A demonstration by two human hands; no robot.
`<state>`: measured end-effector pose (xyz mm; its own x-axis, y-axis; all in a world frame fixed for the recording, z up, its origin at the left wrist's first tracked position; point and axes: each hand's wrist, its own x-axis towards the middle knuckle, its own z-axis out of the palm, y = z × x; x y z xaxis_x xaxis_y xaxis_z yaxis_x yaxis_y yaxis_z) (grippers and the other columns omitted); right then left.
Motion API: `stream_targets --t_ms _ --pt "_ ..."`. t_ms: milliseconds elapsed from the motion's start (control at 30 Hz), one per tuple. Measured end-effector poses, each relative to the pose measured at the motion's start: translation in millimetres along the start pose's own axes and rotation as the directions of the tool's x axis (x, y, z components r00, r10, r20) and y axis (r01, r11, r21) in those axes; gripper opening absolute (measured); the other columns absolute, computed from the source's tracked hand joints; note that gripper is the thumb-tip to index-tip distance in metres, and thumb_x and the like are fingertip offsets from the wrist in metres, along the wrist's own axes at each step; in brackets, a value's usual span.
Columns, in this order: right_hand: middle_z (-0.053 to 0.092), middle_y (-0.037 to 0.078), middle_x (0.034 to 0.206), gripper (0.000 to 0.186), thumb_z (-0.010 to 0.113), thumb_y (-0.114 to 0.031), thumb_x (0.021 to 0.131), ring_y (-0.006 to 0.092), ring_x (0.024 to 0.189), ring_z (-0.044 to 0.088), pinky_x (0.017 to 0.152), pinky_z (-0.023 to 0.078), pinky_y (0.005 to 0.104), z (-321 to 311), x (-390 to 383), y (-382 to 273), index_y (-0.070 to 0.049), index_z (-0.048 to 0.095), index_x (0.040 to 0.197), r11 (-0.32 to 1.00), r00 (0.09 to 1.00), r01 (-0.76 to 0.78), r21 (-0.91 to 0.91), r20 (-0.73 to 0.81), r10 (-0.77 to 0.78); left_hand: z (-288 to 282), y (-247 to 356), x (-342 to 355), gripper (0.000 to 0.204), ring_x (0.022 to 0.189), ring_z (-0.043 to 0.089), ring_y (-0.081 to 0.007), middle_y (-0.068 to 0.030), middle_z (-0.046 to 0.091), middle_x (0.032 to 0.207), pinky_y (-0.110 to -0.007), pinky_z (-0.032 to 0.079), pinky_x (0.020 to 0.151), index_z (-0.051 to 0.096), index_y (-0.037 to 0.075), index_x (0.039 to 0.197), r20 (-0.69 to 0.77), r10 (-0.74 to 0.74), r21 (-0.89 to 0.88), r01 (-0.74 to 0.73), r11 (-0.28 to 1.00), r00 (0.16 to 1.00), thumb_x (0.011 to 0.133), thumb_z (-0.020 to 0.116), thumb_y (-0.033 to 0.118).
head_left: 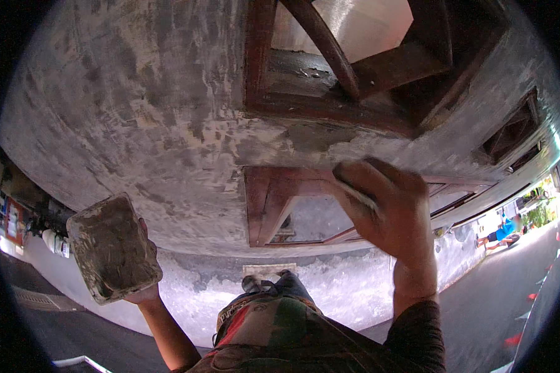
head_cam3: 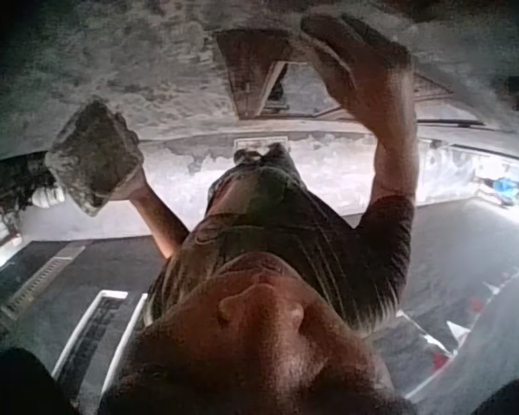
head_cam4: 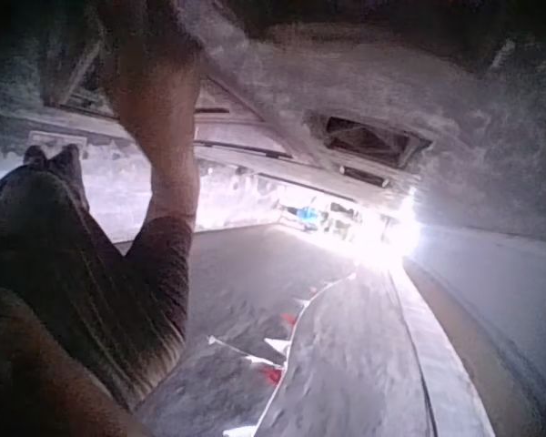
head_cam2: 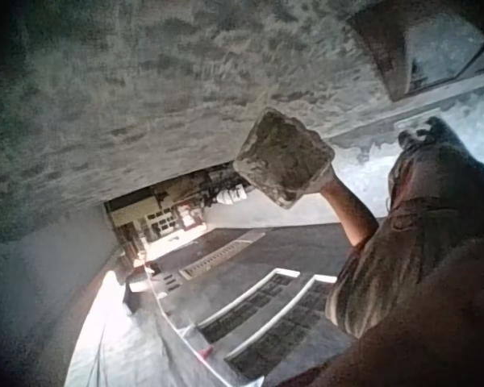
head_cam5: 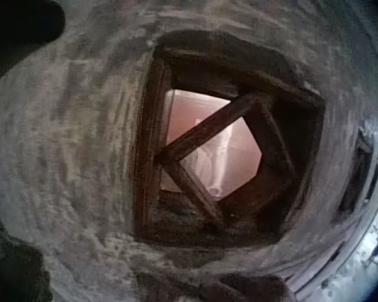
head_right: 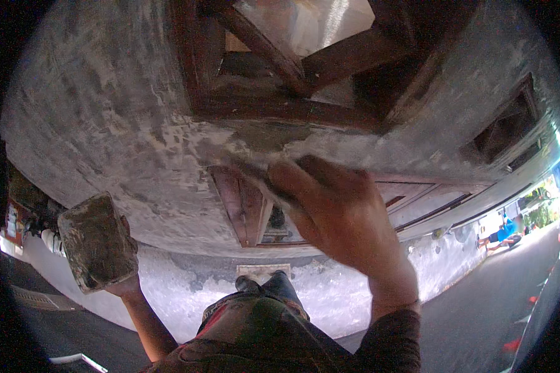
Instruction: The person scoops plaster from a container using a trowel and applies it to a rough exterior wall. They smooth the material around a window frame and continue working on the wall surface, occasionally moving a wooden stool to adjust their position.
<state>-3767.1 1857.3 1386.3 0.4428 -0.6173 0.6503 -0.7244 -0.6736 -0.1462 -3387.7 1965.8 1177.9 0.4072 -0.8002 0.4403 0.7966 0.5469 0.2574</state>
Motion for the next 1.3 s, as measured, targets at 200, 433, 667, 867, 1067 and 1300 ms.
stream_targets --t_ms 200,433,667,867,1067,1300 --pt "0.075 0.017 0.093 0.019 0.079 -0.013 0.084 0.0281 0.083 0.076 0.071 0.059 0.0367 -37.6 15.6 30.7 -0.002 0.073 0.099 0.983 1.000 0.011 -0.181 0.008 -0.010 -17.1 -14.3 12.2 0.093 0.150 0.011 -0.0564 -0.0241 0.014 0.167 -0.069 0.036 0.112 0.021 0.016 0.163 0.301 -0.058 0.054 0.044 0.998 0.952 0.091 0.068 0.054" --pt "0.068 0.014 0.080 0.017 0.079 -0.019 0.084 0.0357 0.070 0.067 0.062 0.052 0.0431 -72.9 -9.0 15.7 -0.006 0.069 0.088 0.930 0.961 -0.199 -0.308 0.126 0.247 3.3 -8.0 -2.0 0.096 0.150 0.013 -0.0552 -0.0254 0.014 0.166 -0.069 0.039 0.110 0.021 0.017 0.163 -0.333 0.121 0.157 -0.072 0.985 0.935 0.090 0.069 0.056" --pt "0.072 0.016 0.082 0.025 0.087 -0.016 0.074 0.0279 0.073 0.074 0.065 0.056 0.0345 -32.1 22.5 36.7 -0.002 0.074 0.090 0.973 0.988 0.138 -0.183 0.097 -0.122 -25.5 -12.9 -4.0 0.097 0.151 0.018 -0.0501 -0.0241 0.018 0.165 -0.065 0.034 0.116 0.022 0.013 0.162 -0.043 -0.026 -0.093 0.021 0.995 0.999 0.089 0.070 0.057" --pt "0.075 0.016 0.088 0.030 0.085 -0.011 0.075 0.0242 0.079 0.075 0.071 0.058 0.0361 -68.5 13.8 42.6 0.001 0.073 0.100 0.968 0.991 -0.125 -0.218 0.027 0.134 -28.5 -6.0 -10.5 0.099 0.151 0.013 -0.0523 -0.0251 0.014 0.167 -0.069 0.037 0.111 0.021 0.014 0.162 -0.184 0.046 0.067 -0.035 0.997 0.982 0.088 0.070 0.057" --pt "0.072 0.017 0.080 0.023 0.083 -0.023 0.080 0.0336 0.071 0.073 0.063 0.057 0.0403 -75.9 4.4 17.6 -0.006 0.076 0.093 0.970 0.973 -0.189 -0.154 0.104 0.206 -33.3 -1.3 -8.1 0.096 0.153 0.007 -0.0507 -0.0242 0.010 0.168 -0.070 0.032 0.115 0.021 0.014 0.163 -0.009 -0.031 0.019 0.031 0.999 0.999 0.090 0.069 0.054" --pt "0.073 0.014 0.080 0.028 0.085 -0.022 0.077 0.0324 0.070 0.072 0.065 0.057 0.0397 -77.8 15.0 50.7 -0.005 0.075 0.096 0.960 0.988 -0.142 -0.239 0.031 0.154 -33.9 7.0 -17.8 0.091 0.148 0.020 -0.0475 -0.0226 0.020 0.164 -0.066 0.033 0.115 0.026 0.012 0.160 -0.179 -0.133 -0.086 0.119 0.989 0.975 0.090 0.064 0.056"
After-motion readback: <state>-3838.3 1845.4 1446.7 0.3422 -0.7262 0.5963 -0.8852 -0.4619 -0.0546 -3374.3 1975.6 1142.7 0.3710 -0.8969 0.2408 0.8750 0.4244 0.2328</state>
